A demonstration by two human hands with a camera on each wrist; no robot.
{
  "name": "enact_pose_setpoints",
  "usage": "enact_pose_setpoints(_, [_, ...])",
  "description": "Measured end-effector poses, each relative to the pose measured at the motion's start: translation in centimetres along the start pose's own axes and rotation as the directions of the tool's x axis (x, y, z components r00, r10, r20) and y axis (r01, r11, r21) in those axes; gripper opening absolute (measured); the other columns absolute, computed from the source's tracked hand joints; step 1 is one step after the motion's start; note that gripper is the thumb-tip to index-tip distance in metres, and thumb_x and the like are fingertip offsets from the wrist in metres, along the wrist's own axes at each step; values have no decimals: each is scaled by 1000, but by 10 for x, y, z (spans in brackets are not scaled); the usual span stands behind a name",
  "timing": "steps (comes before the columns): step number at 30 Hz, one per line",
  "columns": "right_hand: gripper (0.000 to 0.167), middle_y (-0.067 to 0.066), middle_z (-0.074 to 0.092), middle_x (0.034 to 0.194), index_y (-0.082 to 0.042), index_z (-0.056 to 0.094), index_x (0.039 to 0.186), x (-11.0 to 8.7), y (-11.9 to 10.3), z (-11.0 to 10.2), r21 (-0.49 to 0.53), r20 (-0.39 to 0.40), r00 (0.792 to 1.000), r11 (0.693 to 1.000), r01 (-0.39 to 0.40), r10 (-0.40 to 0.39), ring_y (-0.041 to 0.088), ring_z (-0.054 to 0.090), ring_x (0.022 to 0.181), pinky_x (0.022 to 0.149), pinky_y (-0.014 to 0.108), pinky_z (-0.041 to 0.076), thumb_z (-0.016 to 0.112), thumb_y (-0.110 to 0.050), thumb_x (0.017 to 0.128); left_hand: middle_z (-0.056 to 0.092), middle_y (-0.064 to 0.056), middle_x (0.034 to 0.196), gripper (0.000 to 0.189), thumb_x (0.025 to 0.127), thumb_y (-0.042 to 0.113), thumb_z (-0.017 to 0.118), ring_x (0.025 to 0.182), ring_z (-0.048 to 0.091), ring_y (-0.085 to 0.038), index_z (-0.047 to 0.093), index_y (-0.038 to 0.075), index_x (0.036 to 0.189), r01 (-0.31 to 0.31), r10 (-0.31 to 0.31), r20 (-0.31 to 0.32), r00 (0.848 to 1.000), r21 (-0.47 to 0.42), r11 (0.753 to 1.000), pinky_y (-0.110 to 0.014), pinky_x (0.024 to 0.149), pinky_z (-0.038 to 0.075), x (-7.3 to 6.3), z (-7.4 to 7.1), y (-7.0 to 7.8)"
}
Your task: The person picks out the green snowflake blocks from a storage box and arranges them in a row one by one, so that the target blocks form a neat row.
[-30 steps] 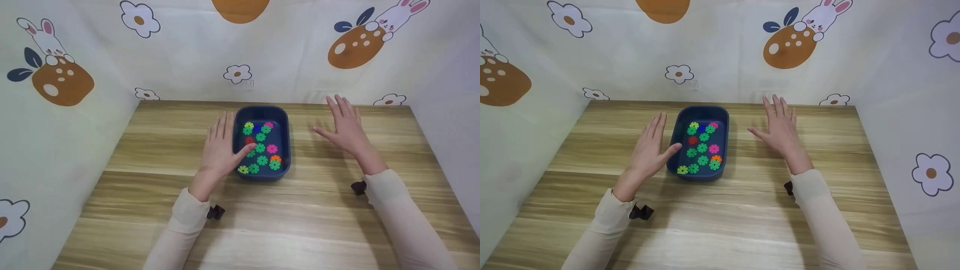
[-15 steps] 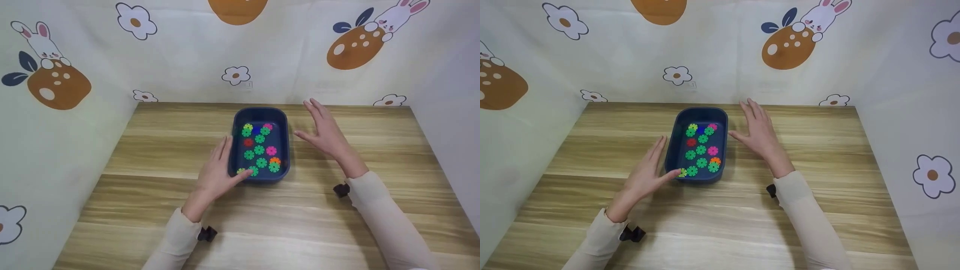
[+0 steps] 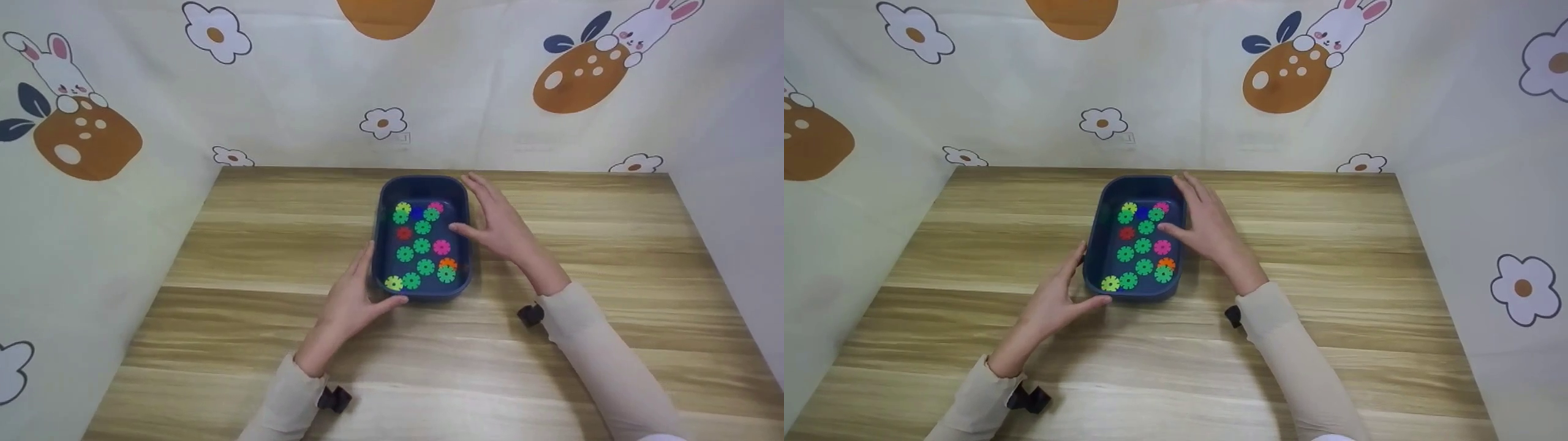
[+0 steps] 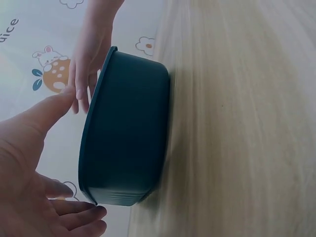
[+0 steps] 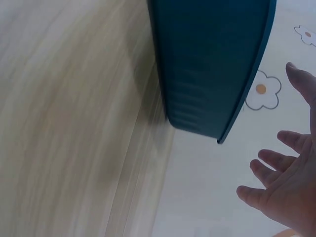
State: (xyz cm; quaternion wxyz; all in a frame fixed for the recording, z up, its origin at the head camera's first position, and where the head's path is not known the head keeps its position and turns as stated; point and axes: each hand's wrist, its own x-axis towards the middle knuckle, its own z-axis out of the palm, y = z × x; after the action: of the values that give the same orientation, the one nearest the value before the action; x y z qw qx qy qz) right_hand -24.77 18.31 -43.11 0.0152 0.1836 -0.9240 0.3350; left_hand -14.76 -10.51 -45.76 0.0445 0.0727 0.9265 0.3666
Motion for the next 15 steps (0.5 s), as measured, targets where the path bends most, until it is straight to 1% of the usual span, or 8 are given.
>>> enact_pose_setpoints(5, [90, 9, 24, 166, -22, 28, 158, 1, -9, 8, 17, 36, 999, 1000, 5, -6, 32, 24, 153, 122, 57, 27, 68, -59, 87, 33, -15, 162, 109, 76, 51, 82, 146, 38, -36, 24, 12, 159, 15, -15, -23, 1000, -32, 999, -52, 118, 36, -1, 2, -1])
enact_pose_setpoints(8, [89, 8, 25, 166, -22, 29, 157, 3, -13, 14, 31, 59, 998, 999, 18, -20, 31, 25, 153, 122, 57, 28, 69, -57, 87, 37, -18, 159, 106, 77, 50, 82, 142, 43, -37, 26, 11, 158, 12, -14, -34, 999, -49, 999, -50, 116, 40, -2, 2, -2])
enact_pose_setpoints(12, [84, 9, 30, 163, -20, 33, 155, 7, -20, 22, 57, 75, 996, 998, 41, -45, 32, 30, 150, 121, 56, 30, 75, -46, 87, 42, -22, 155, 102, 79, 47, 82, 135, 52, -39, 30, 6, 156, -21, 17, -50, 999, -70, 997, -49, 110, 46, -1, 3, -4])
enact_pose_setpoints(15, [79, 11, 40, 156, -17, 39, 151, 9, -26, 28, 83, 84, 994, 995, 61, -68, 32, 41, 143, 119, 53, 36, 78, -37, 86, 43, -23, 154, 99, 80, 45, 81, 133, 53, -38, 32, 5, 155, -33, 29, -53, 998, -81, 996, -48, 107, 49, 0, 4, -6])
